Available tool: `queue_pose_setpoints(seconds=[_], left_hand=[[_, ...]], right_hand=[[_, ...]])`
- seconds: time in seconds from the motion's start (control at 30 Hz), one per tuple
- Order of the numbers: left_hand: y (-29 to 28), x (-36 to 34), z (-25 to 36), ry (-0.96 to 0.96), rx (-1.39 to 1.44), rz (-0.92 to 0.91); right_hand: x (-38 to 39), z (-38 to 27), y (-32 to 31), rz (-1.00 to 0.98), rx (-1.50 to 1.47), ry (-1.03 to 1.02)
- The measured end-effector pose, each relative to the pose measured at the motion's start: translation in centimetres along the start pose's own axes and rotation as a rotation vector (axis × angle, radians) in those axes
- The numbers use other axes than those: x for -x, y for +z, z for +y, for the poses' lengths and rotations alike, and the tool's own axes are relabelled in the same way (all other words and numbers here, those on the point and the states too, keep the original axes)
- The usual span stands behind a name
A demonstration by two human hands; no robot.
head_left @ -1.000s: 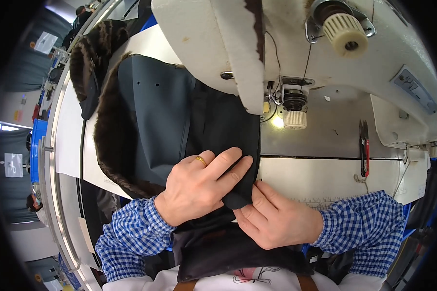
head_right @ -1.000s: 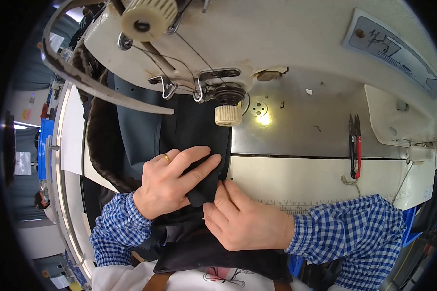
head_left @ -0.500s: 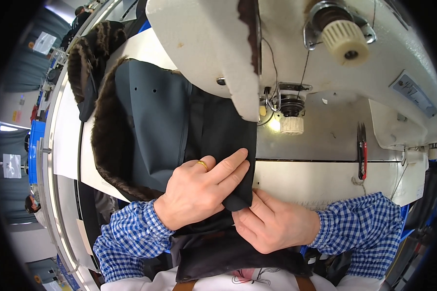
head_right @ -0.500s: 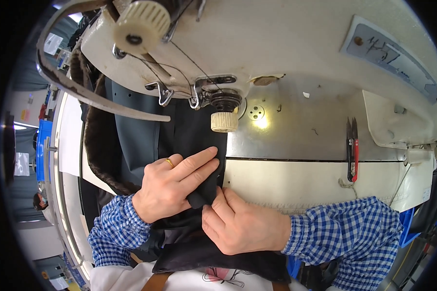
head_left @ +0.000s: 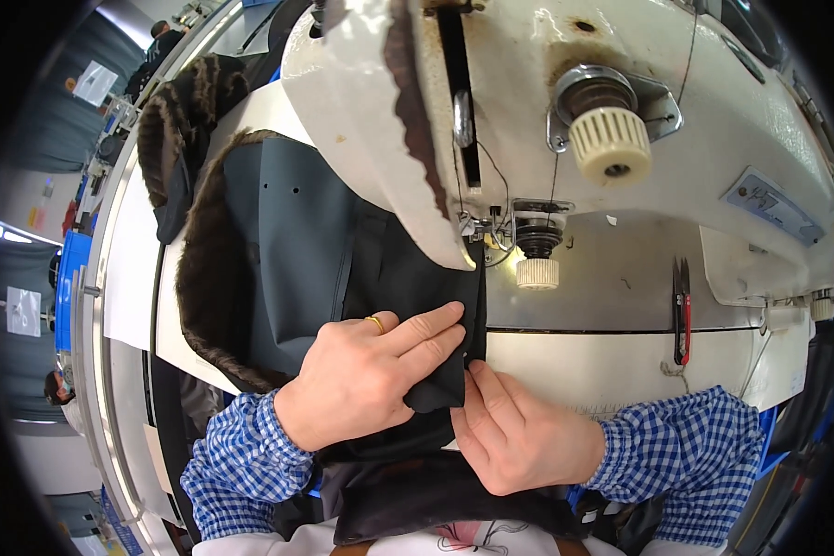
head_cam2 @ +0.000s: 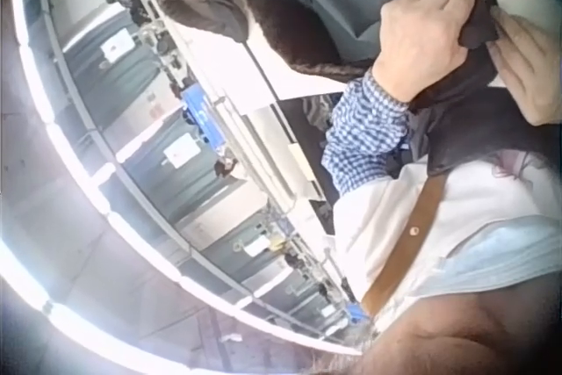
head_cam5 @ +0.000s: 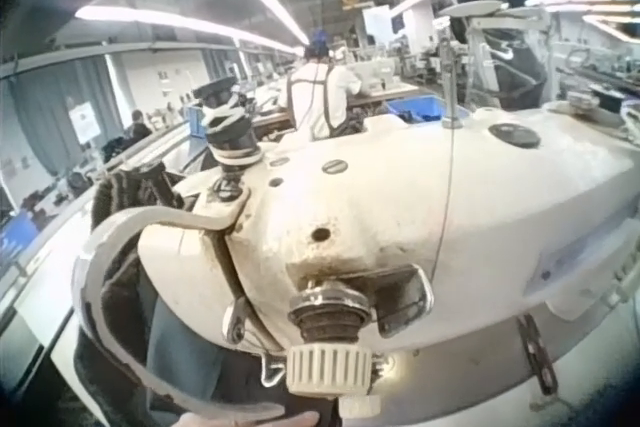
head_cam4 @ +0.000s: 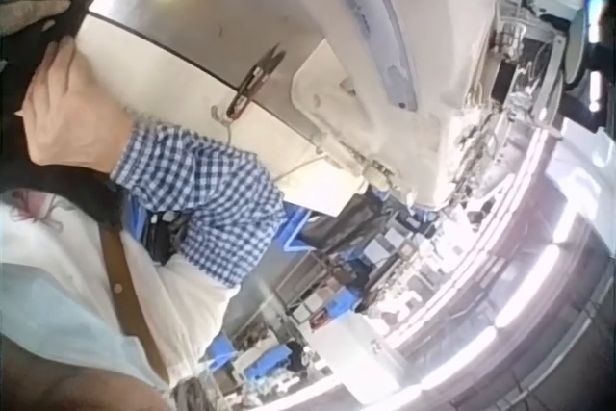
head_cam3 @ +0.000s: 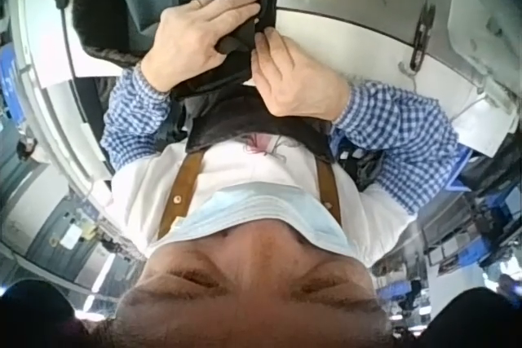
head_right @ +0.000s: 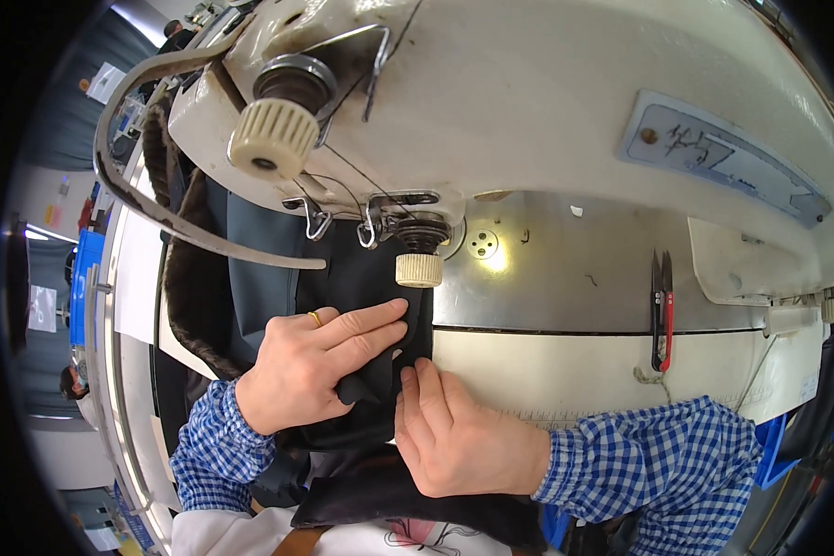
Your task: Sewing leather and fur components together using an industrial sewing machine to create a hat.
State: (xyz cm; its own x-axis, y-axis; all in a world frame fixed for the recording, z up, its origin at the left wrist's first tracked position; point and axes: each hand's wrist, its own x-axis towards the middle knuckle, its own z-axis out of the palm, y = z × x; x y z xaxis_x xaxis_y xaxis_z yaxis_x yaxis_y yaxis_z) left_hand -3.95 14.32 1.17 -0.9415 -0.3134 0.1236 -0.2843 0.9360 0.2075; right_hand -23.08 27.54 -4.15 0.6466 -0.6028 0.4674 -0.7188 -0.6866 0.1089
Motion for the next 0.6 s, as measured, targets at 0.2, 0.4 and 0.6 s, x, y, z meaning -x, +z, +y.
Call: queue_pose_setpoints(seconds=[0.2,0.4,0.6], left_hand=[[0.2,-0.2,0.0,0.002,-0.022,-0.021],[0.5,-0.7,-0.2,0.01,-0.063,-0.052],[1.5,-0.7,-0.3,0.011,-0.062,0.017]], right_hand=[[-0.1,-0.2,0.5,0.016,-0.007,0.027],[-0.3,0.6,0.9,0.02,-0.001,-0.006],[-0.4,0.6,1.0,0.042,-0.041,0.01]])
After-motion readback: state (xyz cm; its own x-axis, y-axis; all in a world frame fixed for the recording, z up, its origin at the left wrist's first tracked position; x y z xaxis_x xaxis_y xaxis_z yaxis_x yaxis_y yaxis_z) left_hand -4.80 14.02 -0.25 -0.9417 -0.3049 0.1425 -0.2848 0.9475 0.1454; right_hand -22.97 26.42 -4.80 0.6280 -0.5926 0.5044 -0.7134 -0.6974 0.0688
